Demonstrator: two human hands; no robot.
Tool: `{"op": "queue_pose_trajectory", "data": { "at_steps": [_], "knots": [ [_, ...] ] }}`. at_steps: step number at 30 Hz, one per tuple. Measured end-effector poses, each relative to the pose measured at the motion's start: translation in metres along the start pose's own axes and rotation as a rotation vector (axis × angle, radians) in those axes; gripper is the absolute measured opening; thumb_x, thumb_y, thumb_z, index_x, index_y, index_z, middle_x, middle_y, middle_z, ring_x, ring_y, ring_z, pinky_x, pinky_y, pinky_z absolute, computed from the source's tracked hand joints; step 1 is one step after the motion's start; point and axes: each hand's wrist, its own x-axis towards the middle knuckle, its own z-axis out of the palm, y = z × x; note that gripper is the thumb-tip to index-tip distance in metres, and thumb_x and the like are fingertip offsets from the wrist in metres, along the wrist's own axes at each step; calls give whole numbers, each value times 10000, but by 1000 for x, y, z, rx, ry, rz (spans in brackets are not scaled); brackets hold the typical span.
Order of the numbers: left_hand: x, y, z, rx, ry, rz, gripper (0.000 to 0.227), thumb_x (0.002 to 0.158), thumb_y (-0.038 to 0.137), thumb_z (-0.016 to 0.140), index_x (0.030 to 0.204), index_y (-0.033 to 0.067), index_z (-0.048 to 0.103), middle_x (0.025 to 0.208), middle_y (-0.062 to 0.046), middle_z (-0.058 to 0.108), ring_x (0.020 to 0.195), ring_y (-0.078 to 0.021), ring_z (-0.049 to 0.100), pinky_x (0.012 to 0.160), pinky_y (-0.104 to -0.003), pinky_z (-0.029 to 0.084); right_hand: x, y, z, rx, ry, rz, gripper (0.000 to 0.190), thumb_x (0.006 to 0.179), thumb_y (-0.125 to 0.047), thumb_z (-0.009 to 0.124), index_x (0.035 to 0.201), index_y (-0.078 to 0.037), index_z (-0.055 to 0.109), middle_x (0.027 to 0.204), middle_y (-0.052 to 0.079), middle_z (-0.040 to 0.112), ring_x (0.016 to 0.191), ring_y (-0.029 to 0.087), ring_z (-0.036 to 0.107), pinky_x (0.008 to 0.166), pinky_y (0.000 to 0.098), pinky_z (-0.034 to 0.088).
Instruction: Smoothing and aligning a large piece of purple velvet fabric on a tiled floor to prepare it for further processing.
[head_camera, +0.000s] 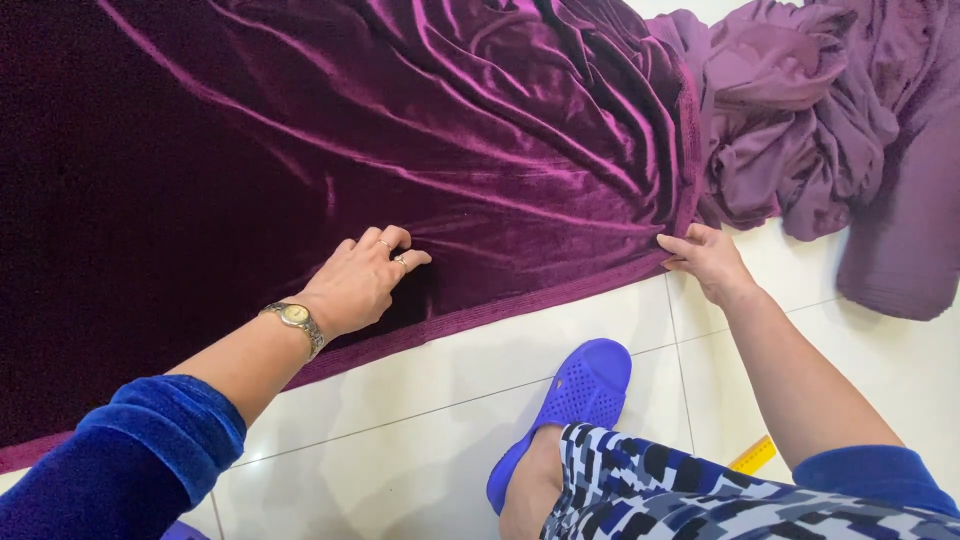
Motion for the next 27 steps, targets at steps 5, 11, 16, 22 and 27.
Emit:
{"op": "queue_pose_trajectory", "data": {
  "at_steps": [5, 11, 16, 22, 27],
  "knots": [
    [1, 1, 1, 41, -2, 27, 594, 834, 111, 653, 1365, 259, 430, 1323, 12, 342, 1211, -189, 432, 926, -327, 464, -4, -2, 0, 11, -12, 0, 212, 780, -96, 797, 860, -13, 619, 718, 98, 628, 620, 164, 672, 635, 277, 598],
    [-2, 4, 3, 98, -14, 71, 557, 843, 132, 653, 1347, 251, 448, 1315, 9, 355, 1189, -179, 445, 905, -318, 465, 4, 10, -4, -45, -23, -17, 200, 773, -72, 799, 828, -16, 615, 696, 98, 610, 593, 187, 666, 592, 284, 585],
    [-10, 5, 3, 127, 34, 132, 563, 829, 163, 662, 1346, 257, 459, 1309, 1, 355, 1159, -198, 449, 881, -331, 469, -1, 13, -7, -73, -14, -31, 239, 742, -86, 818, 773, -32, 587, 658, 65, 585, 554, 162, 642, 549, 272, 565],
    [-27, -5, 23, 73, 258, 263, 558, 798, 134, 607, 1337, 198, 481, 1350, -88, 395, 1188, -270, 432, 898, -390, 397, -2, -15, -8, -292, -38, 48, 271, 754, -82, 786, 899, 28, 585, 709, 124, 585, 565, 210, 599, 509, 290, 498],
    [-67, -38, 59, -85, 387, 216, 538, 844, 187, 594, 1359, 109, 460, 1440, -156, 366, 1329, -335, 313, 1050, -515, 240, 8, -31, -8, -448, 15, -8, 603, 719, -64, 811, 1218, 114, 524, 897, 252, 670, 764, 321, 665, 692, 364, 532]
  ]
}}
